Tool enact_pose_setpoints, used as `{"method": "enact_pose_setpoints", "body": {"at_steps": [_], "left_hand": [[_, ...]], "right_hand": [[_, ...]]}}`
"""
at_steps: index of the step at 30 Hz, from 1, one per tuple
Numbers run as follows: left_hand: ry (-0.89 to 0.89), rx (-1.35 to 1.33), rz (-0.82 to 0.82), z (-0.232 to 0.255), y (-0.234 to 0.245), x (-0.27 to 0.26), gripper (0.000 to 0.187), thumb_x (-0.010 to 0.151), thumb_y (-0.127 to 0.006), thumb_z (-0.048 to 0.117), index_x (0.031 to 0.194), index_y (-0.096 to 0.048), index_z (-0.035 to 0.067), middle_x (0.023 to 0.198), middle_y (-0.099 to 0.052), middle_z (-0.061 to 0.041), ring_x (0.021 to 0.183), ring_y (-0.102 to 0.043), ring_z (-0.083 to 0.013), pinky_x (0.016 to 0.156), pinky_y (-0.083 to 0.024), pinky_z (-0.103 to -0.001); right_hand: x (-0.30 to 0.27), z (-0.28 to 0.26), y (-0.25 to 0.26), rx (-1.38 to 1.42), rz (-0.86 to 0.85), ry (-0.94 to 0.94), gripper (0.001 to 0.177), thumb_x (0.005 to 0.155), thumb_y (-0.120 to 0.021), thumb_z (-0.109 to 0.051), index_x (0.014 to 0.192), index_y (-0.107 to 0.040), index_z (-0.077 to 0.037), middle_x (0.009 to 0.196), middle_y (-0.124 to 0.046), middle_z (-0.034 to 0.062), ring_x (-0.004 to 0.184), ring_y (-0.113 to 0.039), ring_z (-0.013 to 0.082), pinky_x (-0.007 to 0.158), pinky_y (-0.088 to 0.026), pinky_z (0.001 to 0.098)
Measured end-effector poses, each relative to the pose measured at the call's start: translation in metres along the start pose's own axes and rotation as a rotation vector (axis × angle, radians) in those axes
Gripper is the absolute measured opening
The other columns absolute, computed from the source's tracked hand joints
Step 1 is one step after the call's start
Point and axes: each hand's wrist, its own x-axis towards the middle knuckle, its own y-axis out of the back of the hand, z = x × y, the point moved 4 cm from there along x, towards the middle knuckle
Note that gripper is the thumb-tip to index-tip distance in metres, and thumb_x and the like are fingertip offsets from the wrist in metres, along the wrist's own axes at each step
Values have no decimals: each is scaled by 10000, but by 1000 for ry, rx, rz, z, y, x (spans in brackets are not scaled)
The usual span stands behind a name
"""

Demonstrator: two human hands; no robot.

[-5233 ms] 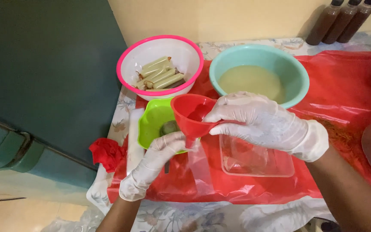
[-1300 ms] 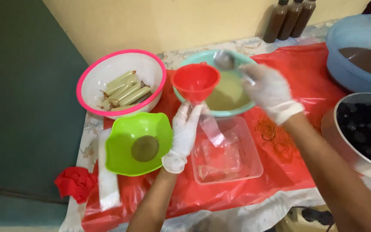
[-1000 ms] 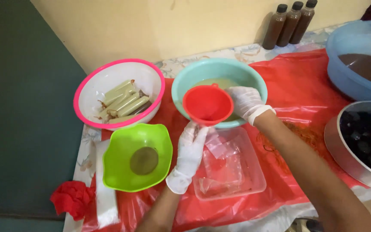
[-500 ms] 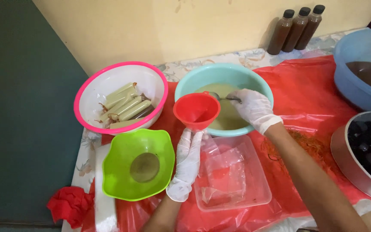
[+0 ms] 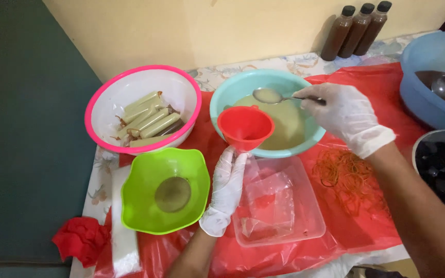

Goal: The person uses a spoon to scoop a light-colored liquid from a bowl and pour it through a red funnel into a small plastic bag. They then seal the bag with a red rubber band and set it aside.

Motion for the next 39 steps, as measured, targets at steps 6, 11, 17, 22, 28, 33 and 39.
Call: {"method": "enact_pose_setpoints", "body": {"at_steps": [6, 11, 17, 22, 28, 33, 39], "left_hand": [[-13, -3, -38, 8, 0, -4, 271, 1018, -556, 202, 1246, -689, 140, 1064, -731, -5, 956, -671, -138, 958, -555, -310], [-28, -13, -41, 5, 1, -2, 263, 1024, -562, 215, 1241, -688, 138, 1092, -749, -8, 966, -672, -135, 970, -551, -310], [-27, 11, -37, 6, 2, -2, 277, 1012, -570, 203, 1255, -683, 134, 1102, -750, -5, 966, -665, -138, 969, -543, -314], [-29, 17, -47, 12, 1, -4, 271, 1013, -576, 214, 1248, -689, 138, 1112, -735, -4, 1028, -658, -141, 1000, -528, -321], [-58, 27, -46, 5, 2, -1, 256, 1019, -570, 216, 1231, -691, 137, 1099, -730, -7, 1012, -640, -137, 971, -511, -313], [-59, 20, -32, 3, 2, -1, 288, 1005, -576, 188, 1267, -679, 129, 1207, -744, -14, 1123, -665, -149, 1039, -519, -328], [-33, 2, -33, 4, 1, -1, 284, 1009, -579, 197, 1264, -688, 137, 1143, -745, -10, 1047, -668, -131, 996, -528, -309]], "right_hand": [[-34, -25, 35, 23, 35, 43, 329, 953, -584, -273, 1202, -783, -353, 1116, -762, -89, 1012, -676, 168, 814, -496, 374], [-60, -45, 49, 79, 85, 178, 288, 987, -614, -207, 1200, -799, -261, 1017, -757, -36, 833, -638, 139, 700, -472, 313], [-80, -47, 43, 81, 233, 414, 264, 997, -699, -161, 1218, -810, -255, 829, -669, -36, 677, -542, 118, 649, -441, 267], [-91, -40, 30, -127, 500, 685, 219, 1070, -762, -140, 1253, -814, -250, 767, -553, -24, 693, -528, 158, 623, -456, 317], [-105, -41, 29, -431, 799, 853, 229, 1148, -795, -157, 1334, -808, -290, 1073, -767, -48, 773, -579, 210, 705, -481, 336], [-111, -41, 30, -357, 883, 898, 270, 1170, -878, -64, 1372, -823, -235, 1091, -755, -30, 799, -549, 221, 731, -498, 343], [-66, -44, 14, 476, 228, 310, 270, 972, -689, -123, 1238, -741, -124, 1199, -749, 30, 1094, -666, 116, 954, -513, 261]]}}
